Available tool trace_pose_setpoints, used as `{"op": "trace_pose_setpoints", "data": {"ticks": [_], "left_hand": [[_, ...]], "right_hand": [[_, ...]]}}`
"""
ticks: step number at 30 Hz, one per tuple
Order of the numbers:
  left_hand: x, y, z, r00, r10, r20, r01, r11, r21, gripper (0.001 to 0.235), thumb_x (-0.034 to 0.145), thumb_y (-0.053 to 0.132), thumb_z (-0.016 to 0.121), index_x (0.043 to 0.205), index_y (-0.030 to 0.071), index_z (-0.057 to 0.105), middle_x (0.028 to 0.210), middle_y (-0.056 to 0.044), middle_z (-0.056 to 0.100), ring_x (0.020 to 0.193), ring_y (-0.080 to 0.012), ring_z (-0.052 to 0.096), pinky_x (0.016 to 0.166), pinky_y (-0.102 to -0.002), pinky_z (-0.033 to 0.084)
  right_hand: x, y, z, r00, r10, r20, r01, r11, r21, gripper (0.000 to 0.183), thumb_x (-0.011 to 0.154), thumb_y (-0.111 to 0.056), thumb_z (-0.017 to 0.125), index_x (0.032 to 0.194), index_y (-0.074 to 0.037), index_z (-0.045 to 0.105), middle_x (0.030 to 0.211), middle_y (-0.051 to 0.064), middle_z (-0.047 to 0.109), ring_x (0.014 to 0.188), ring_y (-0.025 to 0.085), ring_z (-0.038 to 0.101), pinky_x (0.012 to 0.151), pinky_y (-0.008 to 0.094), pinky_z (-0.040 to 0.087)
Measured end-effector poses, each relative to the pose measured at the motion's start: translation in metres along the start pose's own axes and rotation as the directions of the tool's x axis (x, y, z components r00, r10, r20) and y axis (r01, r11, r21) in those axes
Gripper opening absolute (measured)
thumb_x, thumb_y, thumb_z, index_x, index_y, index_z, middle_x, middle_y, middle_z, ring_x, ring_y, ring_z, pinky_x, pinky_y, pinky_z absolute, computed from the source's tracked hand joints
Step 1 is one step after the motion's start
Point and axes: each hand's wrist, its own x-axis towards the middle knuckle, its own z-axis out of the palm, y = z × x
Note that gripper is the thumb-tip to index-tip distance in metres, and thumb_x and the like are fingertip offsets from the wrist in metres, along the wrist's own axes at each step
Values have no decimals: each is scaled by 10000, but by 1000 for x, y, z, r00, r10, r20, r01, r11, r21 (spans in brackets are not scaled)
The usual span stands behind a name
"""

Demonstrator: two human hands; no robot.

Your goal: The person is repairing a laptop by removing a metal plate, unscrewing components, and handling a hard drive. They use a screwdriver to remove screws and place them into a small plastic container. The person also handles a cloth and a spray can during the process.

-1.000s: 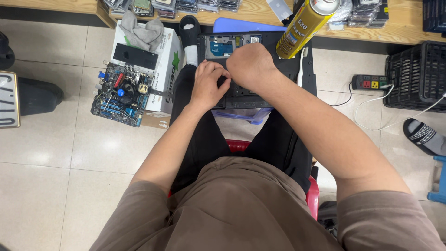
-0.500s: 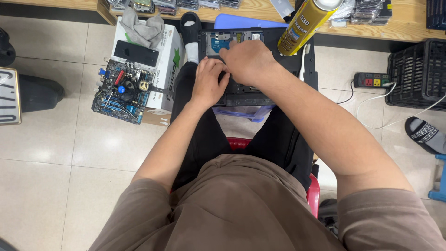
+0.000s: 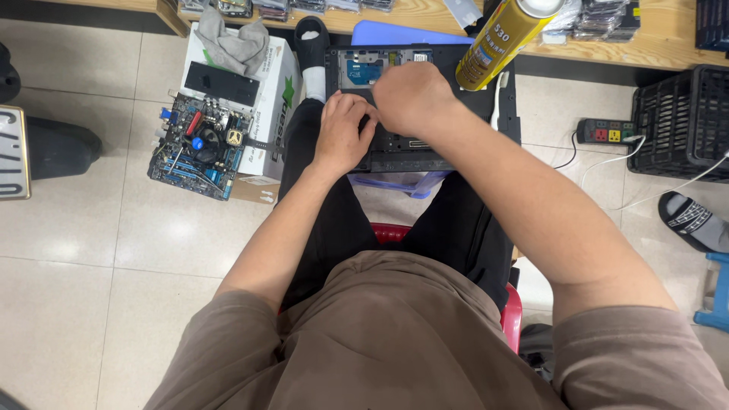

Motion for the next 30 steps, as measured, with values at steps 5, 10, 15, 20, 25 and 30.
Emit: {"op": "trace_pose_setpoints", "data": {"ticks": [5, 10, 15, 20, 25, 30], "left_hand": [[0, -1, 3, 1000, 2, 1, -2, 1000, 7, 99, 1119, 164, 696, 1140, 85, 753, 1157, -53, 651, 1262, -372, 586, 1323, -598, 347], [-1, 1, 1, 998, -40, 49, 40, 999, 16, 255, 1119, 170, 657, 1325, 37, 731, 1238, -117, 647, 1363, -463, 530, 1330, -641, 322], [0, 3, -1, 1000, -15, 21, 15, 1000, -9, 136, 1116, 145, 687, 1208, 80, 763, 1195, -66, 650, 1272, -379, 593, 1336, -610, 321], [-1, 4, -1, 1000, 15, -22, -15, 999, -29, 78, 1092, 107, 717, 1152, 104, 767, 1153, -51, 647, 1220, -369, 628, 1321, -612, 340], [-1, 3, 0, 999, 29, -35, -30, 999, -13, 74, 1091, 118, 715, 1146, 111, 764, 1145, -57, 651, 1224, -374, 600, 1298, -614, 362], [2, 3, 0, 1000, 22, -7, -22, 1000, 6, 106, 1122, 149, 696, 1146, 64, 755, 1160, -69, 648, 1227, -379, 610, 1310, -606, 352]], "right_hand": [[6, 4, 14, 988, -132, -83, 140, 985, 103, 154, 1031, -62, 717, 1140, -170, 733, 1012, 73, 700, 810, 377, 729, 521, 500, 552], [-3, -7, 4, 966, -138, -220, 161, 983, 90, 583, 893, -44, 865, 1410, -135, 610, 1378, 143, 576, 613, 376, 715, 461, 487, 583], [0, -3, 1, 995, -51, -89, 54, 998, 36, 268, 1079, -140, 688, 1343, -154, 647, 929, 62, 730, 714, 335, 754, 519, 472, 585], [-9, 7, 4, 990, -34, -135, 54, 988, 145, 421, 995, -78, 762, 1381, -202, 649, 1178, 52, 720, 735, 416, 782, 498, 503, 579], [-17, 8, 10, 971, -54, -231, 90, 985, 148, 498, 953, -129, 806, 1415, -164, 623, 1392, 117, 601, 840, 378, 775, 523, 489, 608], [-12, 7, 10, 981, -33, -189, 54, 992, 111, 293, 1124, -296, 707, 1363, -160, 604, 1059, 97, 681, 697, 376, 758, 516, 502, 567]]}}
